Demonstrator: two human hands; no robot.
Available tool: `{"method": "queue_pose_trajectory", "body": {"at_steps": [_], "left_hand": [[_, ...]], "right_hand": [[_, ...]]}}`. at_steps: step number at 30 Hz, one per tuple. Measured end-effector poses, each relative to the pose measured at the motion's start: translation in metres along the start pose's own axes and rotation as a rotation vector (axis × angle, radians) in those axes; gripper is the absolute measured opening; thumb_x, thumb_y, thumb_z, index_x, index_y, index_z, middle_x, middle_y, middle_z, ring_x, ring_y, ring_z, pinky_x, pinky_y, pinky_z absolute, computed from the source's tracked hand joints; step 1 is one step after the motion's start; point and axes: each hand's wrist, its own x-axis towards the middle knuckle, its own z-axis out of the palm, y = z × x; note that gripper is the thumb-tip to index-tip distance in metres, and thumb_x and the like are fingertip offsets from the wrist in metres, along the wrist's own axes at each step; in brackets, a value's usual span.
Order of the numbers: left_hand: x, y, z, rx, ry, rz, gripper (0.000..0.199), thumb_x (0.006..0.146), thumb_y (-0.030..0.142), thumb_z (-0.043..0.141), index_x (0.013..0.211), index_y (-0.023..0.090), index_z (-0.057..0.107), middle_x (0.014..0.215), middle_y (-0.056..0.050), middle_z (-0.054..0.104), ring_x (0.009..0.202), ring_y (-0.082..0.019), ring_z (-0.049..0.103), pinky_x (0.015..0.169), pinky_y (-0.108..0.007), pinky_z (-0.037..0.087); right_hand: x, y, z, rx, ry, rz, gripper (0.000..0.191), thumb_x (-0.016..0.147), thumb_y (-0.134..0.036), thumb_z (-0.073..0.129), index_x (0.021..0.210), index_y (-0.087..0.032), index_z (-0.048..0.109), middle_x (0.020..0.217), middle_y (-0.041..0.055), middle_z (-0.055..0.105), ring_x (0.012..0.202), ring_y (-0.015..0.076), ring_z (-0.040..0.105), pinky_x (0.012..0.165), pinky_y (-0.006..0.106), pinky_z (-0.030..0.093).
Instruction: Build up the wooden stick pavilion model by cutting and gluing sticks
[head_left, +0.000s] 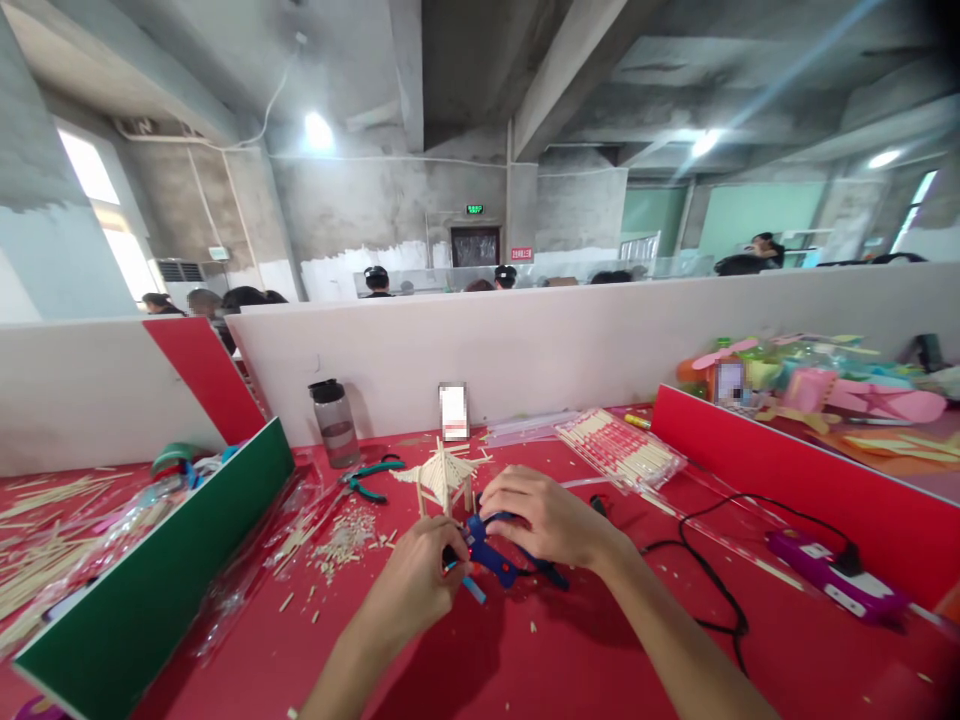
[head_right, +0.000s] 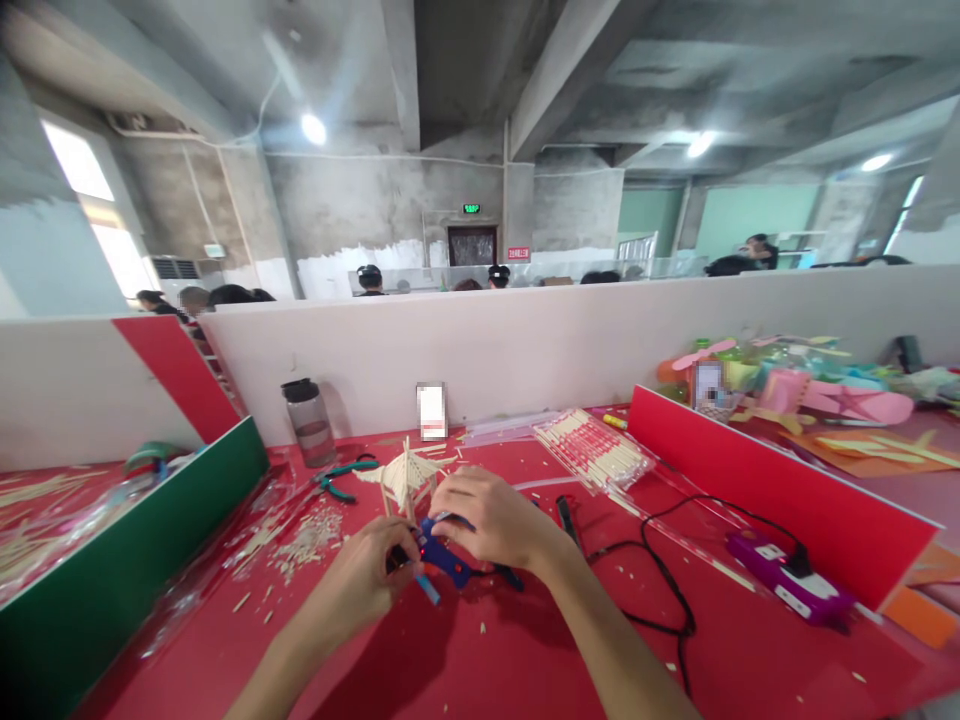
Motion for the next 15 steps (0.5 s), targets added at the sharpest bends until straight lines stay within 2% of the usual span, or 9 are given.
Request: {"method": "queue_pose_trajectory", "body": {"at_steps": [1, 3, 5, 6, 8, 10, 13, 15], "left_hand": [[0.000, 0.000, 0.000, 0.000, -0.001, 0.004, 0.008, 0.079, 0.011, 0.063, 0.079, 0.019, 0.064, 0.090, -0.006, 0.069, 0.089, -0.022, 0.061, 0.076, -0.028, 0.042], [0.000, 0.001, -0.001, -0.001, -0.006, 0.021, 0.011, 0.079, 0.009, 0.062, 0.079, 0.019, 0.064, 0.092, -0.006, 0.069, 0.090, -0.021, 0.061, 0.077, -0.027, 0.042], [-0.001, 0.002, -0.001, 0.001, -0.013, 0.035, 0.014, 0.077, 0.006, 0.060, 0.079, 0.019, 0.064, 0.092, -0.006, 0.069, 0.090, -0.021, 0.061, 0.078, -0.028, 0.043], [-0.001, 0.002, -0.002, 0.003, -0.016, 0.038, 0.015, 0.077, 0.005, 0.060, 0.078, 0.019, 0.065, 0.092, -0.006, 0.069, 0.090, -0.021, 0.061, 0.078, -0.028, 0.043], [-0.001, 0.004, -0.002, 0.008, -0.016, 0.031, 0.012, 0.079, 0.008, 0.061, 0.078, 0.019, 0.065, 0.092, -0.007, 0.069, 0.091, -0.022, 0.061, 0.079, -0.029, 0.043], [-0.001, 0.005, -0.002, 0.007, -0.017, 0.023, 0.009, 0.080, 0.012, 0.062, 0.078, 0.020, 0.066, 0.094, -0.008, 0.069, 0.092, -0.023, 0.061, 0.080, -0.030, 0.044], [-0.002, 0.006, -0.003, 0.000, -0.021, 0.028, 0.009, 0.079, 0.012, 0.063, 0.079, 0.020, 0.067, 0.099, -0.008, 0.069, 0.096, -0.024, 0.061, 0.083, -0.031, 0.045], [-0.002, 0.005, -0.003, -0.007, -0.024, 0.041, 0.012, 0.078, 0.010, 0.063, 0.079, 0.020, 0.068, 0.103, -0.009, 0.070, 0.099, -0.025, 0.062, 0.086, -0.032, 0.046]], "right_hand": [[-0.003, -0.003, -0.003, 0.077, -0.049, 0.015, 0.019, 0.097, -0.032, 0.057, 0.094, -0.018, 0.070, 0.097, 0.0057, 0.071, 0.092, 0.0178, 0.061, 0.086, 0.029, 0.044], [-0.010, -0.005, -0.007, 0.183, -0.233, 0.075, 0.027, 0.096, -0.037, 0.057, 0.082, -0.018, 0.070, 0.080, 0.0021, 0.069, 0.074, 0.0143, 0.060, 0.069, 0.024, 0.043], [-0.017, -0.002, -0.005, 0.176, -0.390, 0.191, 0.031, 0.093, -0.041, 0.060, 0.073, -0.017, 0.067, 0.067, -0.0010, 0.065, 0.060, 0.0116, 0.055, 0.057, 0.023, 0.036], [-0.020, 0.001, -0.002, 0.140, -0.425, 0.265, 0.031, 0.090, -0.042, 0.063, 0.071, -0.017, 0.066, 0.064, -0.0017, 0.063, 0.057, 0.0112, 0.053, 0.054, 0.023, 0.033], [-0.022, 0.008, 0.007, 0.072, -0.438, 0.400, 0.028, 0.084, -0.043, 0.069, 0.072, -0.018, 0.065, 0.065, -0.0018, 0.063, 0.055, 0.0116, 0.051, 0.051, 0.023, 0.029], [-0.020, 0.013, 0.017, 0.061, -0.406, 0.473, 0.027, 0.079, -0.045, 0.073, 0.082, -0.019, 0.065, 0.073, -0.0008, 0.066, 0.060, 0.0130, 0.053, 0.052, 0.023, 0.030], [-0.015, 0.015, 0.031, 0.092, -0.347, 0.456, 0.037, 0.077, -0.052, 0.072, 0.095, -0.020, 0.064, 0.086, 0.0017, 0.067, 0.070, 0.0159, 0.056, 0.058, 0.023, 0.034], [-0.012, 0.013, 0.040, 0.102, -0.334, 0.429, 0.041, 0.077, -0.055, 0.071, 0.094, -0.019, 0.063, 0.087, 0.0030, 0.066, 0.072, 0.0171, 0.056, 0.060, 0.023, 0.036]]}}
